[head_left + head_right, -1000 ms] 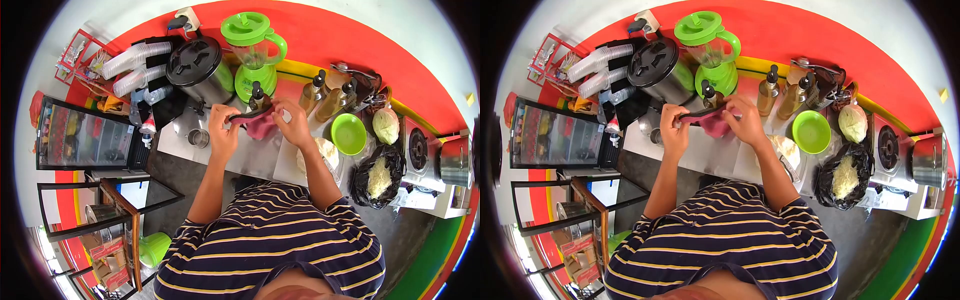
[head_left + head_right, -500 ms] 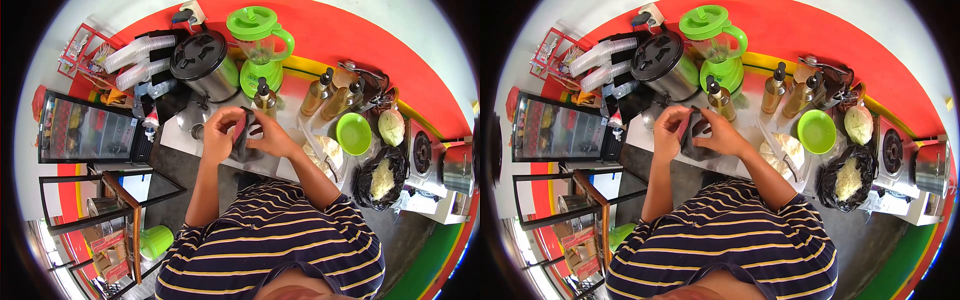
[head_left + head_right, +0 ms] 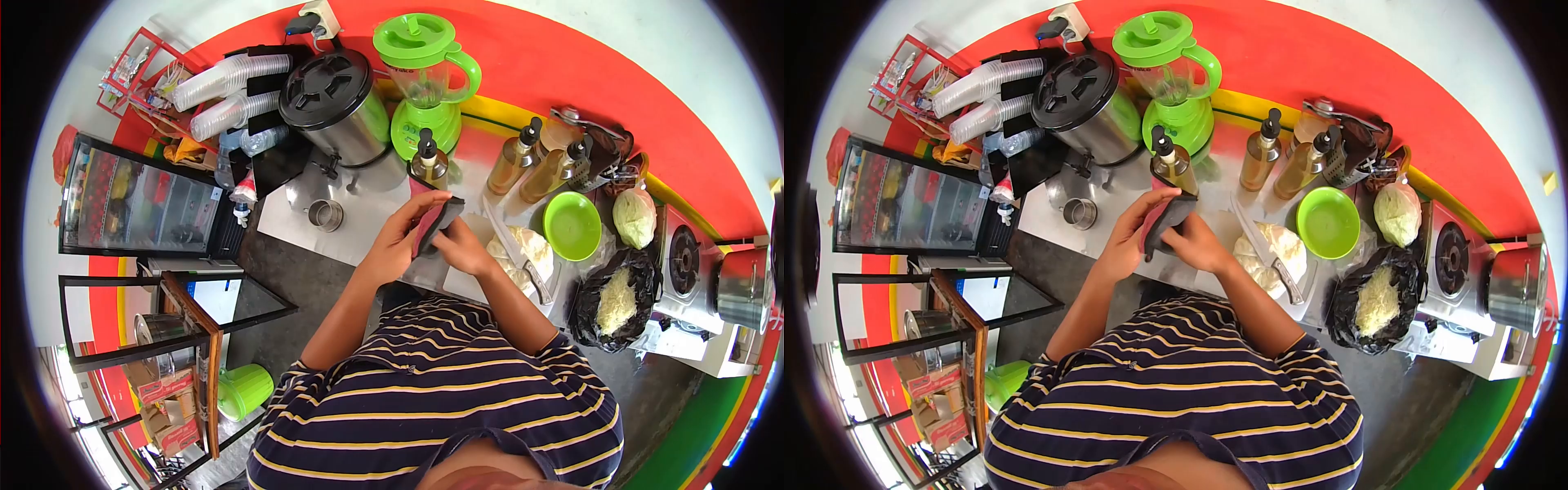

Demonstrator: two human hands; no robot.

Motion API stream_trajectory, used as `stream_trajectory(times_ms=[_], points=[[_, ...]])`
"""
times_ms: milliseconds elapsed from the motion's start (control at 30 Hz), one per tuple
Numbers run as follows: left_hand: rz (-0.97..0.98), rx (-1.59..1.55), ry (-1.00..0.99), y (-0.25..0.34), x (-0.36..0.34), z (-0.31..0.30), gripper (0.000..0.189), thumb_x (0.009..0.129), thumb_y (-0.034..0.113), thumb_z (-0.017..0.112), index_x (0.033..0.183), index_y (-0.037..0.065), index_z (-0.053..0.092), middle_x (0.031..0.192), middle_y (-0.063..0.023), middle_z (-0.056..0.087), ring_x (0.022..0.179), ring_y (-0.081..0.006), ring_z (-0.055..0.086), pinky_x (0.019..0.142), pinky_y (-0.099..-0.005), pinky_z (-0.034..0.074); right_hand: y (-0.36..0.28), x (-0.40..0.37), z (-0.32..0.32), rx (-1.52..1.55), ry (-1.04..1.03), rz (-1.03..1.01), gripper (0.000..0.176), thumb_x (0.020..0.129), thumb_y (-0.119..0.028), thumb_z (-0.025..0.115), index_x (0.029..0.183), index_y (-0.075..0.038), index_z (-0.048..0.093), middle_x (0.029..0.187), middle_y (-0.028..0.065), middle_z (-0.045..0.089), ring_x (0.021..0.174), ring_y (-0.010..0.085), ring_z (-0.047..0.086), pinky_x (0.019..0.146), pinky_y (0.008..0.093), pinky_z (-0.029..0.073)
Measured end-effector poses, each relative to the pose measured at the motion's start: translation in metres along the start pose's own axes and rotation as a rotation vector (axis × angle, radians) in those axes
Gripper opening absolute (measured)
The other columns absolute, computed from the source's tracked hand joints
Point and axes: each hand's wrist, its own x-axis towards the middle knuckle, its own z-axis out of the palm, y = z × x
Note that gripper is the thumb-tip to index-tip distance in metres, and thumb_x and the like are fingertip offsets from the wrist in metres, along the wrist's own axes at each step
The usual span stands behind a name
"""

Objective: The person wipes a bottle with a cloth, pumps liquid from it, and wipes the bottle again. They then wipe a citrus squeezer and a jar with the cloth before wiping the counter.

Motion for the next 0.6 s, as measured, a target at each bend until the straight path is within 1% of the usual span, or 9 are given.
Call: stream_trajectory(times_ms=[67, 100, 167, 233, 300, 333, 467, 567, 600], points=[[0.106, 0.167, 0.021, -0.006, 0.01, -0.005, 0.037, 0.099, 0.008, 0.067, 0.135, 0.002, 0.063, 0.13, -0.0084, 0.067, 0.116, -0.0146, 0.061, 0.104, -0.031, 0.046, 0.029, -0.003, -0.013, 0.198, 0.011, -0.218, 0.064, 0.103, -0.036, 0.065, 0.153, -0.001, 0.046, 0.146, 0.0122, 0.059, 0.13, 0.0236, 0.059, 0.11, 0.0414, 0.047], [0.206, 0.338, 0.042, -0.012, 0.017, -0.009, 0.035, 0.098, 0.006, 0.067, 0.132, 0.002, 0.064, 0.128, -0.0086, 0.068, 0.114, -0.0138, 0.062, 0.101, -0.0307, 0.046, 0.034, -0.007, -0.017, 0.189, 0.01, -0.221, 0.064, 0.103, -0.036, 0.065, 0.153, -0.001, 0.046, 0.146, 0.0122, 0.059, 0.13, 0.0236, 0.059, 0.11, 0.0414, 0.047], [0.24, 0.374, 0.09, -0.026, 0.027, -0.028, 0.026, 0.096, -0.001, 0.063, 0.122, 0.001, 0.067, 0.116, -0.0056, 0.072, 0.107, -0.0144, 0.065, 0.094, -0.0296, 0.047, 0.039, -0.012, -0.024, 0.623, 0.048, -0.066, 0.076, 0.104, -0.046, 0.063, 0.16, -0.001, 0.037, 0.155, 0.0128, 0.052, 0.139, 0.0231, 0.052, 0.117, 0.0417, 0.041], [0.386, 0.428, 0.389, -0.026, 0.04, -0.041, 0.027, 0.094, 0.001, 0.065, 0.121, 0.003, 0.067, 0.118, -0.0063, 0.071, 0.105, -0.0157, 0.064, 0.092, -0.0306, 0.047, 0.023, -0.015, -0.03, 0.594, 0.06, -0.111, 0.089, 0.098, -0.05, 0.071, 0.163, -0.003, 0.032, 0.15, 0.0116, 0.055, 0.136, 0.0227, 0.054, 0.116, 0.0408, 0.041], [0.399, 0.537, 0.36, -0.001, 0.051, -0.051, 0.029, 0.093, 0.001, 0.067, 0.122, 0.004, 0.066, 0.119, -0.0069, 0.071, 0.105, -0.0171, 0.064, 0.091, -0.0317, 0.048, 0.039, -0.018, -0.041, 0.377, 0.142, -0.242, 0.097, 0.092, -0.05, 0.078, 0.162, -0.002, 0.031, 0.148, 0.0104, 0.055, 0.134, 0.0211, 0.055, 0.115, 0.0404, 0.043], [0.401, 0.648, 0.332, 0.014, 0.057, -0.052, 0.031, 0.092, 0.002, 0.068, 0.123, 0.005, 0.065, 0.121, -0.0075, 0.07, 0.104, -0.0185, 0.064, 0.091, -0.0328, 0.049, 0.036, -0.017, -0.047, 0.398, 0.151, -0.216, 0.097, 0.087, -0.034, 0.085, 0.159, -0.002, 0.031, 0.143, 0.0094, 0.054, 0.13, 0.021, 0.057, 0.111, 0.0393, 0.047], [0.221, 0.753, 0.142, 0.038, 0.086, -0.06, 0.044, 0.092, 0.006, 0.075, 0.134, 0.006, 0.063, 0.122, -0.0078, 0.071, 0.107, -0.0155, 0.063, 0.094, -0.033, 0.049, 0.008, 0.007, -0.035, 0.351, 0.293, -0.138, 0.102, 0.073, -0.002, 0.09, 0.153, 0.001, 0.028, 0.139, 0.0131, 0.054, 0.127, 0.0255, 0.059, 0.107, 0.04, 0.052], [0.002, 0.784, -0.045, 0.029, 0.1, -0.072, 0.043, 0.091, 0.007, 0.077, 0.133, 0.003, 0.066, 0.115, -0.0082, 0.074, 0.098, -0.016, 0.067, 0.088, -0.0324, 0.053, -0.024, 0.051, -0.023, -0.14, 0.46, -0.479, 0.112, 0.069, -0.01, 0.093, 0.155, 0.005, 0.023, 0.148, 0.0244, 0.051, 0.132, 0.0339, 0.059, 0.117, 0.048, 0.044], [0.043, 0.708, 0.016, 0.027, 0.098, -0.065, 0.038, 0.09, 0.01, 0.08, 0.124, -0.002, 0.07, 0.106, -0.009, 0.076, 0.09, -0.0157, 0.068, 0.083, -0.032, 0.055, -0.023, 0.061, -0.018, -0.14, 0.459, -0.485, 0.112, 0.069, -0.01, 0.093, 0.155, 0.005, 0.023, 0.148, 0.0244, 0.051, 0.132, 0.0339, 0.059, 0.117, 0.048, 0.044]])
